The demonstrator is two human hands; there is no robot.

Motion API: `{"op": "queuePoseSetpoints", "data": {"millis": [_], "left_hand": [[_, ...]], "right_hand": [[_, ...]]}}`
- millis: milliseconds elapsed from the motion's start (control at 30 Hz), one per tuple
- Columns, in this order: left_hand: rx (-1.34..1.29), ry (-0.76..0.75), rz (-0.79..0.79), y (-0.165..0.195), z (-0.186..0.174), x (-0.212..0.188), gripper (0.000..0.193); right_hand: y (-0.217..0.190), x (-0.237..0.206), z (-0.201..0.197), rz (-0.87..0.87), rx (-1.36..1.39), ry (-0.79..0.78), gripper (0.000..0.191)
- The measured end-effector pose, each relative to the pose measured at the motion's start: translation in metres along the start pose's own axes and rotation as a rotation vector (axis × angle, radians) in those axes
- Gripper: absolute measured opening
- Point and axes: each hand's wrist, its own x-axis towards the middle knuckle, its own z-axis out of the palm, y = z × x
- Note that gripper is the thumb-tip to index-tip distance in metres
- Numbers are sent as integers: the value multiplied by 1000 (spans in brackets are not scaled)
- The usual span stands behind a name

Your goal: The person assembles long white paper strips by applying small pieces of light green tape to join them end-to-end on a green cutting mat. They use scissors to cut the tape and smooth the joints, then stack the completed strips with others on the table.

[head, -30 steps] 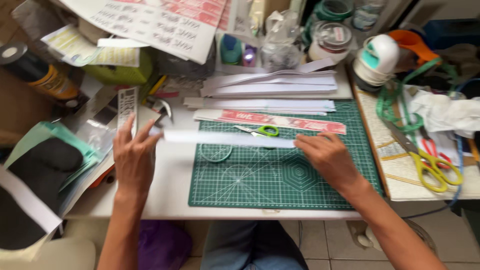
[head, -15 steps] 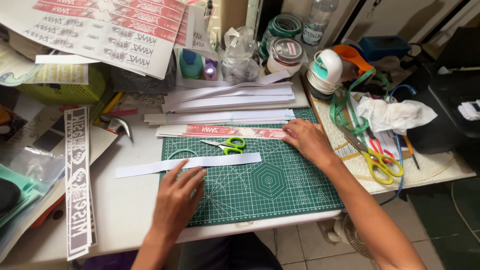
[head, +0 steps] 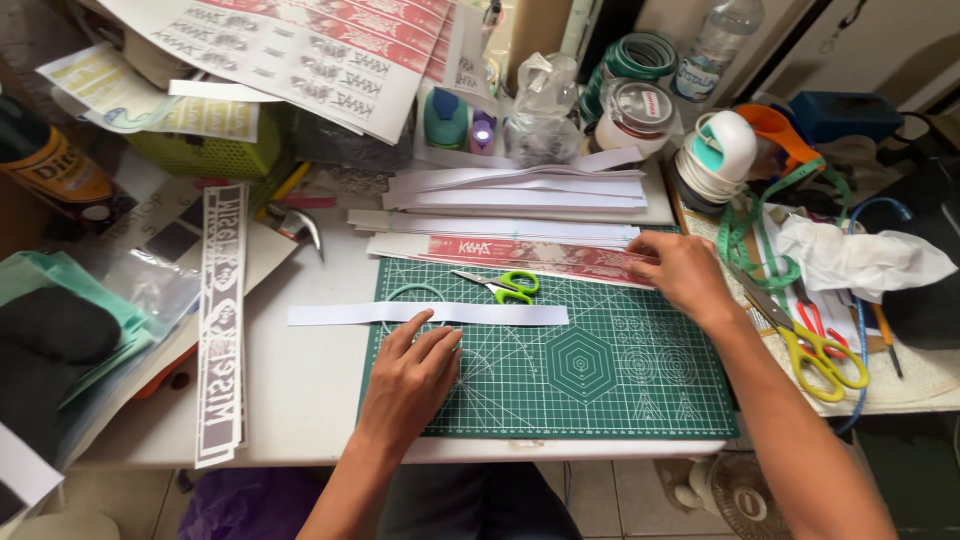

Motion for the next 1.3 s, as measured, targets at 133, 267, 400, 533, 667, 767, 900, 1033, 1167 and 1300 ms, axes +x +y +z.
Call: {"op": "queuePoseSetpoints", "data": {"millis": [133, 267, 400, 533, 667, 767, 900, 1033, 1167, 1300], "left_hand": [[-30, 4, -43, -1, 2, 3, 24], [-51, 8, -75, 5, 5, 21, 26], [-49, 23, -18, 12, 10, 75, 41], [-112, -9, 191, 15, 6, 133, 52], [-245, -401, 195, 18, -14, 140, 19], [-304, -483, 183, 15, -46, 120, 21], [-389, -695, -161, 7, -91, 91, 22], [-393, -766, -405, -3, -108, 65, 27], [10, -545, -269, -9, -100, 27, 44], [141, -150, -337, 2, -83, -30, 31]], "right_hand": [[-3, -4, -4, -22, -149, 22, 22], [-23, -14, -12, -253, -270, 298, 14], [-62, -38, -43, -273, -284, 290, 13], [-100, -75, -82, -377, -310, 300, 14], [-96, -102, -116, -325, -233, 205, 14], [-62, -116, -128, 65, 134, -45, 25], [-11, -115, -108, 277, 340, -330, 30], [6, -112, -50, 292, 425, -552, 34], [0, -139, -15, -17, -64, -224, 42], [-6, -192, 6, -40, -198, 174, 35]]}}
